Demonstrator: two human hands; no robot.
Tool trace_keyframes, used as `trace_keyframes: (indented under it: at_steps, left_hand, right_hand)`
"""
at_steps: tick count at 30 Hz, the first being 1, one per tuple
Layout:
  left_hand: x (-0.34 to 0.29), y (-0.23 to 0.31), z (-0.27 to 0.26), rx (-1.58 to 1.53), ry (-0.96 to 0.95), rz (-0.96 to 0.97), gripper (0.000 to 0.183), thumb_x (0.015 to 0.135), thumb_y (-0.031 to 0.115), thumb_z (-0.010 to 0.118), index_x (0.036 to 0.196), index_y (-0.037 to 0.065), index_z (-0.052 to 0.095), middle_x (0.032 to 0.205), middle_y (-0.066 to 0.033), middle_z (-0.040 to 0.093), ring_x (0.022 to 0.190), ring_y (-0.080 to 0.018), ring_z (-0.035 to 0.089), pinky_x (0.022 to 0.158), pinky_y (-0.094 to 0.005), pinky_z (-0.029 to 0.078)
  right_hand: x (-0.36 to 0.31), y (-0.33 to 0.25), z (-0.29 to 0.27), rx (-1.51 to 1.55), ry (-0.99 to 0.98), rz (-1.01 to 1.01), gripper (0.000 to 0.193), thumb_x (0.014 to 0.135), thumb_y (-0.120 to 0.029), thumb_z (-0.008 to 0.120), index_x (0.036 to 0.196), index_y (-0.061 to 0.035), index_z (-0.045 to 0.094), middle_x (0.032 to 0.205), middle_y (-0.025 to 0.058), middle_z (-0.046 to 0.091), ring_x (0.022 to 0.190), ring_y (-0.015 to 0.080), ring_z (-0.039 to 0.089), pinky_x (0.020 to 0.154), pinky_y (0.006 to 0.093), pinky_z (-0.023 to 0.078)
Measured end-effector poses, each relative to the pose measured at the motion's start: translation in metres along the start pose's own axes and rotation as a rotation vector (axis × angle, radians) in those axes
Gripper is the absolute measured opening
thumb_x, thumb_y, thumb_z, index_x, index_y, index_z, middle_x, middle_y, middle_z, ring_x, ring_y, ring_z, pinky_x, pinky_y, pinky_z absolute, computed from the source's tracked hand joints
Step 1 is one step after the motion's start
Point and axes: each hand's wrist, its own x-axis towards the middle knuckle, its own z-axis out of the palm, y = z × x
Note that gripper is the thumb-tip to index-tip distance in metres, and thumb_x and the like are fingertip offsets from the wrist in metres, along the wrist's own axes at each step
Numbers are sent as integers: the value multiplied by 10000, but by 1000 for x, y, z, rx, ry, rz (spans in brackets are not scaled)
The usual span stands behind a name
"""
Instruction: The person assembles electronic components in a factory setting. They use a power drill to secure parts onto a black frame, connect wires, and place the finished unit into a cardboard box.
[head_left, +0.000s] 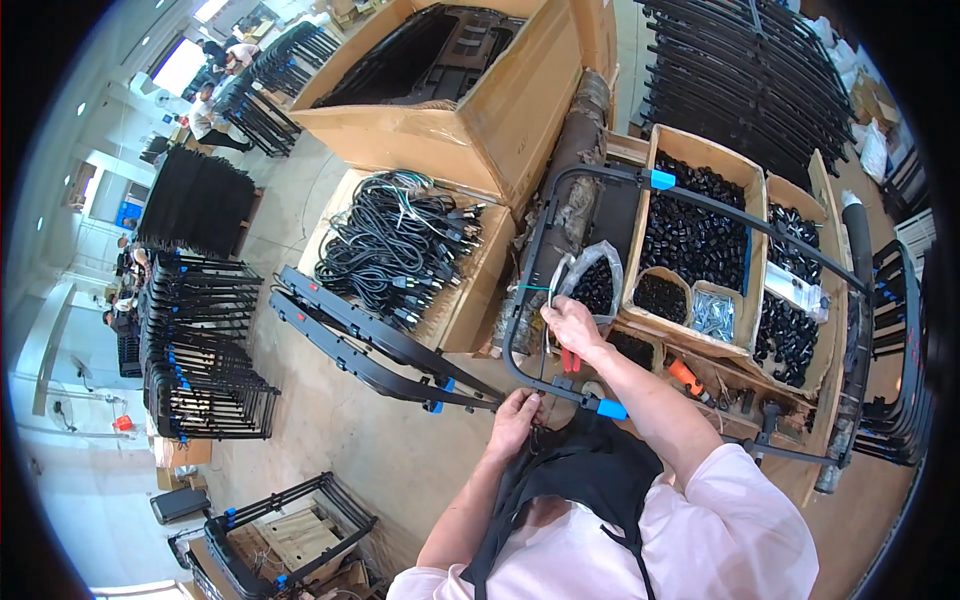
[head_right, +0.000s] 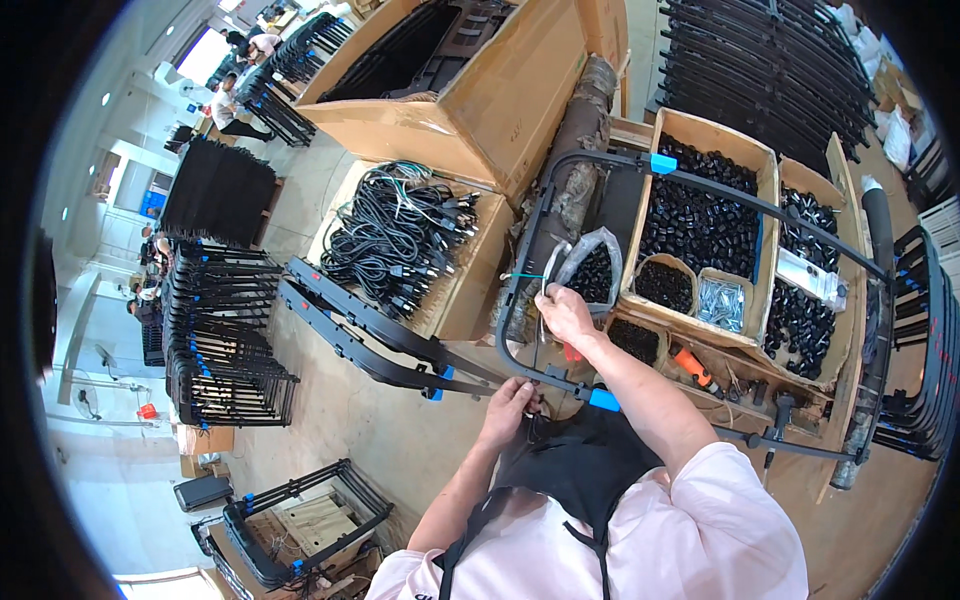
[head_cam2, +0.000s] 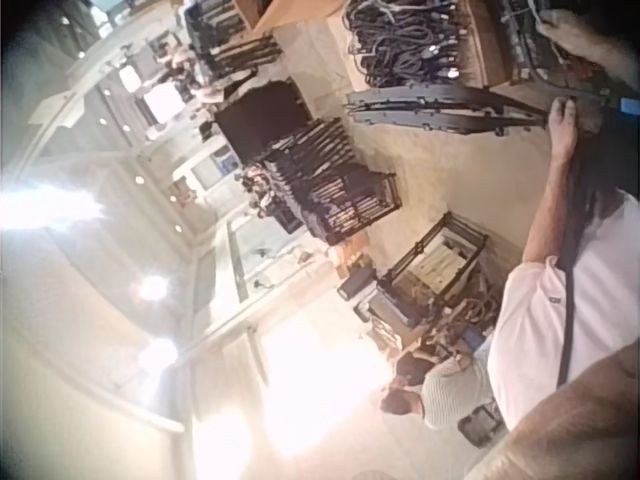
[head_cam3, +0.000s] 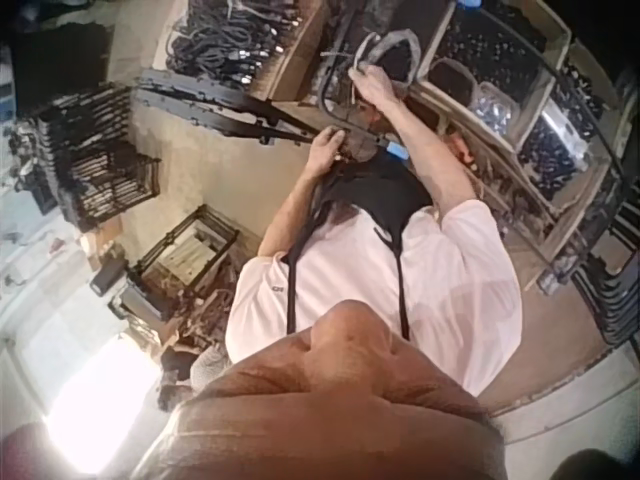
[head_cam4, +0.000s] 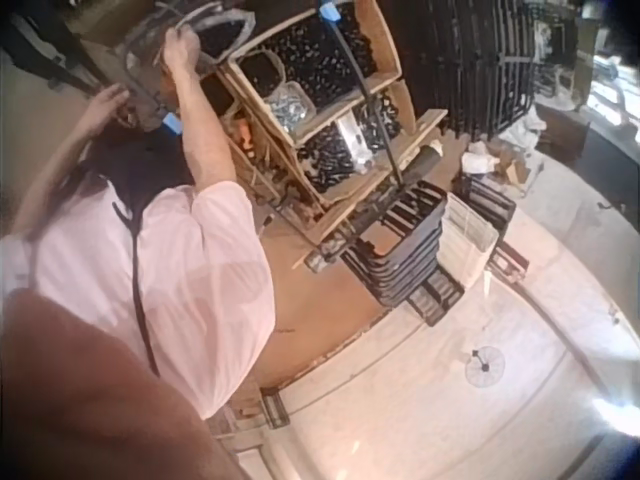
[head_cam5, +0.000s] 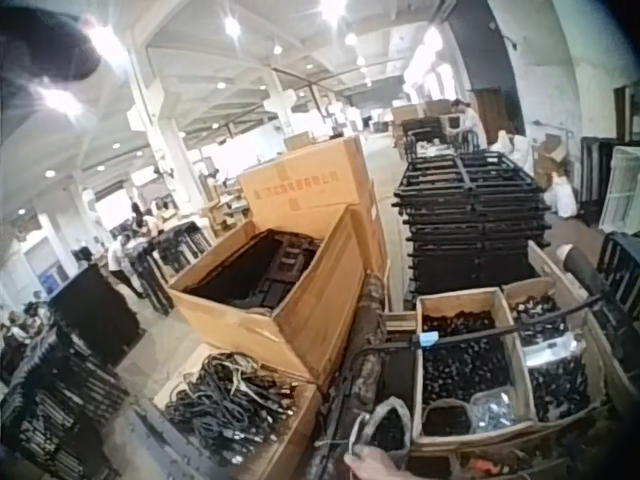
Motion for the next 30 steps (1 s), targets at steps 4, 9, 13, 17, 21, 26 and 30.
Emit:
trace_keyframes:
  at_steps: [4,9,13,17,21,26,30]
  left_hand:
    - [7,-9,-9,-98,-26,7,197,1118,183,595,1100,-8,641,953,-65,684,841,-133,635,810,-300,549]
    - [10,-3,-7,-117,-22,-20,174,1095,161,621,1064,-7,657,947,-76,711,881,-155,665,832,-321,546]
    - [11,-2,-11,-50,-36,-15,169,1082,148,640,1074,-18,671,969,-84,723,896,-161,673,841,-322,545]
    - [15,-8,-11,-67,-14,-11,170,1081,145,650,1073,-23,678,974,-89,731,870,-156,678,817,-311,555]
    - [19,-33,-16,-161,14,37,162,1077,134,655,1068,-24,683,980,-99,737,871,-161,690,819,-309,567]
    - [19,-28,-9,-225,29,-9,153,1066,130,669,1053,-23,678,977,-100,737,877,-164,690,830,-317,572]
    - [18,-28,-7,-240,32,-17,160,1066,134,672,1057,-26,677,973,-102,736,876,-164,687,831,-318,572]
  right_hand:
    - [11,-16,11,-170,-15,-43,401,1033,-356,598,970,31,680,982,295,718,982,458,699,874,531,522]
    - [11,-25,9,-194,-15,17,392,1021,-343,591,982,32,703,1013,322,721,1045,481,700,915,541,530]
    - [13,-23,10,-232,3,-21,398,1018,-346,589,963,32,698,982,316,723,1020,486,701,900,540,529]
    - [17,-23,9,-221,-23,4,415,1021,-365,593,1016,35,704,986,311,722,1013,481,693,903,531,521]
    - [20,-34,-20,-142,-305,76,359,984,-295,627,1150,-2,751,934,201,764,791,293,733,709,408,560]
    - [39,6,-95,-564,69,24,249,874,-166,660,1052,-153,833,972,178,790,961,394,755,879,510,585]
    - [38,10,-118,-850,-9,-145,157,855,-181,694,960,-124,797,961,178,776,967,377,750,888,496,585]
